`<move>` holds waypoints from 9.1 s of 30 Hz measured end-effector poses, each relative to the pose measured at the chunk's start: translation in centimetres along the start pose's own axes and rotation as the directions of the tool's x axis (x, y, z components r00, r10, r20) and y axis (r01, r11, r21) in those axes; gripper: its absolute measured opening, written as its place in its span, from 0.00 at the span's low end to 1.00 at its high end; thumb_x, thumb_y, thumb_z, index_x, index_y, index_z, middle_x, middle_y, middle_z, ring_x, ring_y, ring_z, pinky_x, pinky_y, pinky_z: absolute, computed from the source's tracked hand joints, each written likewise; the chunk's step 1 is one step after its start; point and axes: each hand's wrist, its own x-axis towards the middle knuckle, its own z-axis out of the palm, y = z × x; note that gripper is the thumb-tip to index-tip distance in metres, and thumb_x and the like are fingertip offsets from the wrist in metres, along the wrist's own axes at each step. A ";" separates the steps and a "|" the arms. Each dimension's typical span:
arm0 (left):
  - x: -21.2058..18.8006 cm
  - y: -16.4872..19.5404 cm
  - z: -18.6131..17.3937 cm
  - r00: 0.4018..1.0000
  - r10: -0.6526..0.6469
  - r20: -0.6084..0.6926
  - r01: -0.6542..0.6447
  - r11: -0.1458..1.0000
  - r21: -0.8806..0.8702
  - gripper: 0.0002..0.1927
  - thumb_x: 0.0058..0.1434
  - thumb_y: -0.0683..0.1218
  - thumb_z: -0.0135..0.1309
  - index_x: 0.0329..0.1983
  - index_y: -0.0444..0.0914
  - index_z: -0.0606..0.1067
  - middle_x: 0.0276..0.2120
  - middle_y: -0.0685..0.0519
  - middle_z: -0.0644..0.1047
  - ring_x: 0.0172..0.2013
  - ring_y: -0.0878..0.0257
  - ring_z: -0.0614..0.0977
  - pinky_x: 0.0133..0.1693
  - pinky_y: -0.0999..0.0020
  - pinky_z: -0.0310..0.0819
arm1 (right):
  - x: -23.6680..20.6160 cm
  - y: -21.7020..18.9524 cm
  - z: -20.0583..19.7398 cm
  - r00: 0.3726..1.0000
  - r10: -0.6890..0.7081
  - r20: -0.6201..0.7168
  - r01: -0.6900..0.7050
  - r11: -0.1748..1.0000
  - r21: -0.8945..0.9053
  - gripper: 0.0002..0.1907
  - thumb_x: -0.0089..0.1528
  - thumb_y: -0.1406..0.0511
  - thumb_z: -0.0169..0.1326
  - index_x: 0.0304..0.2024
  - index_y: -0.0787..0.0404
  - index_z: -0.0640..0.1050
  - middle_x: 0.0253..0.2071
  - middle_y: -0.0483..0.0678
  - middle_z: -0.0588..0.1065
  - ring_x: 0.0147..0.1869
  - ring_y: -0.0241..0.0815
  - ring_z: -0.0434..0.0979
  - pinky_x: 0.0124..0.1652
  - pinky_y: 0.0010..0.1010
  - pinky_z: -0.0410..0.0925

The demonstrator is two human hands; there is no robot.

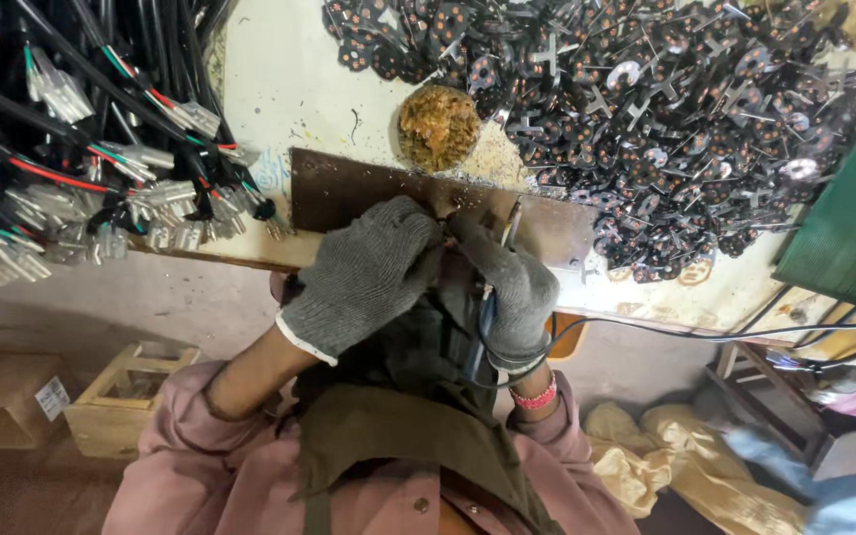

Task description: The person solders wires to black electrical connectors at a workbench, using a soldering iron in one hand and solder wire in the other. They finish each connector and place it on a large pile of completed connectors on the bench, repeating the process.

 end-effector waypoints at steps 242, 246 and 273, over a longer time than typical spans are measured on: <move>-5.4 -2.5 -0.8 0.981 0.147 0.127 -0.029 0.757 -0.653 0.19 0.70 0.47 0.53 0.60 0.34 0.73 0.46 0.45 0.81 0.46 0.54 0.83 0.47 0.61 0.76 | -0.7 -3.9 -0.2 0.737 0.663 -0.133 -0.416 0.600 0.683 0.11 0.74 0.64 0.46 0.46 0.65 0.75 0.23 0.44 0.70 0.22 0.29 0.59 0.22 0.22 0.51; -3.2 0.7 -1.4 0.950 -0.078 0.303 0.267 0.706 -0.656 0.10 0.70 0.48 0.52 0.44 0.36 0.75 0.35 0.52 0.83 0.37 0.59 0.87 0.41 0.63 0.80 | -2.0 -3.0 1.4 0.835 0.544 -0.080 -0.342 0.628 0.699 0.13 0.70 0.65 0.55 0.50 0.66 0.67 0.36 0.46 0.70 0.32 0.37 0.69 0.31 0.28 0.63; -2.5 3.3 -1.2 0.682 -0.715 -0.155 -0.128 0.092 -0.987 0.23 0.74 0.60 0.43 0.54 0.35 0.69 0.17 0.61 0.59 0.15 0.72 0.58 0.15 0.74 0.49 | -9.6 -0.8 0.3 0.777 0.369 0.510 -0.428 -0.284 0.858 0.25 0.71 0.56 0.50 0.59 0.71 0.72 0.58 0.64 0.75 0.57 0.57 0.78 0.55 0.48 0.73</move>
